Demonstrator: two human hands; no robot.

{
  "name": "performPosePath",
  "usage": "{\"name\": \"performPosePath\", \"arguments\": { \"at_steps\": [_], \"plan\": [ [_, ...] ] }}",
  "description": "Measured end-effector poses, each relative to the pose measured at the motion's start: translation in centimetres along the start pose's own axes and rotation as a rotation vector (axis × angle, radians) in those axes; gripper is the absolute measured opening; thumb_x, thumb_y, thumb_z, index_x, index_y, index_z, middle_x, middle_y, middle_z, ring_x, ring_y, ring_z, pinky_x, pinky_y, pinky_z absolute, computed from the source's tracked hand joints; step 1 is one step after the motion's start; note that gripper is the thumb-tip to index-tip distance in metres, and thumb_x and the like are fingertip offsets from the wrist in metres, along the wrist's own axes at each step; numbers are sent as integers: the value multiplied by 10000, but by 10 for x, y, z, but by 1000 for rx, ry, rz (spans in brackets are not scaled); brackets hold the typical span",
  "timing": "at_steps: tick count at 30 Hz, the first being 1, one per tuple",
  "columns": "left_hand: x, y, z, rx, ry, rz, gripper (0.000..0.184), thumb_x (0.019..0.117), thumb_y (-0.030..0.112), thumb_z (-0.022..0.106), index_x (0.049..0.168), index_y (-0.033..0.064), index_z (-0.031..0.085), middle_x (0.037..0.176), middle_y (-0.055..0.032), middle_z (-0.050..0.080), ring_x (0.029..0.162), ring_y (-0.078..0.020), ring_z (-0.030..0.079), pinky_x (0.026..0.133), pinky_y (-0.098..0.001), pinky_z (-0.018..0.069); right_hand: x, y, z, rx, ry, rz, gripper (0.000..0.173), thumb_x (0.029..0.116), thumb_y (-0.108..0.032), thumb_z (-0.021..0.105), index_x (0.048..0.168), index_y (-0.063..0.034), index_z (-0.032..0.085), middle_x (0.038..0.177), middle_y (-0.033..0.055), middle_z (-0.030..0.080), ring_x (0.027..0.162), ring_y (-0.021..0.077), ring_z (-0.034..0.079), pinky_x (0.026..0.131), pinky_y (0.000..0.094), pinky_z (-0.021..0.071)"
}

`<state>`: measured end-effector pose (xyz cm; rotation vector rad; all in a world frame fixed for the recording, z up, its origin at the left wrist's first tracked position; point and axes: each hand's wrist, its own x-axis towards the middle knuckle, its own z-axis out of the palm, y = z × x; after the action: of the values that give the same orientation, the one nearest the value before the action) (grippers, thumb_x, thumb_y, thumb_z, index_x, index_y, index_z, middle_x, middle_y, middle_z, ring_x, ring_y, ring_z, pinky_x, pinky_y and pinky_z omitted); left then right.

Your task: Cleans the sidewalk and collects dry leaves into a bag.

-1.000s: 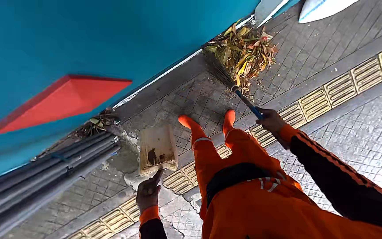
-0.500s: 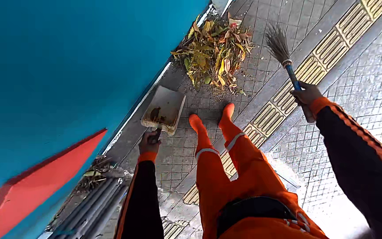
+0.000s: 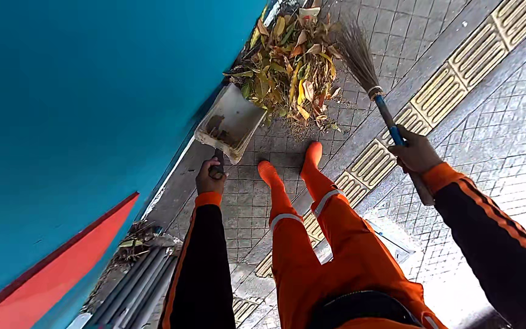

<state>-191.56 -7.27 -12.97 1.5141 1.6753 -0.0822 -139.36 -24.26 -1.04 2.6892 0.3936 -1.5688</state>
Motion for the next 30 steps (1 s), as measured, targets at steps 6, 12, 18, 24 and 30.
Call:
{"name": "performPosePath", "arguments": {
  "at_steps": [6,12,18,24,30],
  "plan": [
    [11,2,20,-110,86,-188,733,758,-15,845,1415,4,521,1339,-225,622,1222,-300,621,1045,-450,505,-24,21,12,-72,-116,-19,767,1002,-175,658,1649,-304,266,875,193,640,514,239,553,511,444,524],
    [-11,10,27,-508,91,-637,871,928,26,732,1609,85,191,1477,-290,478,1152,-404,634,844,-534,580,1,87,19,-158,253,-15,660,1029,-167,580,1635,-194,318,1207,316,674,1048,507,671,931,681,489],
    [-8,68,109,-183,-461,-927,356,1091,208,511,1378,1,553,1151,-235,695,918,-301,720,804,-449,589,234,121,60,-267,130,220,762,1051,-172,527,1675,-257,98,1497,288,489,1256,499,584,1023,657,471],
    [182,231,252,-9,-475,-348,303,1076,156,531,1294,-32,625,1147,-194,694,952,-246,711,868,-407,592,305,183,92,-167,-177,201,779,999,-94,590,1661,-135,180,1485,314,486,1327,504,523,1077,665,432],
    [431,401,374,276,-342,170,374,1075,158,454,1413,51,573,1342,-189,632,1117,-308,686,929,-510,578,247,251,85,-19,-447,306,597,1043,-78,550,1601,-51,341,1372,273,611,1225,431,629,1065,583,478]
  ]
}}
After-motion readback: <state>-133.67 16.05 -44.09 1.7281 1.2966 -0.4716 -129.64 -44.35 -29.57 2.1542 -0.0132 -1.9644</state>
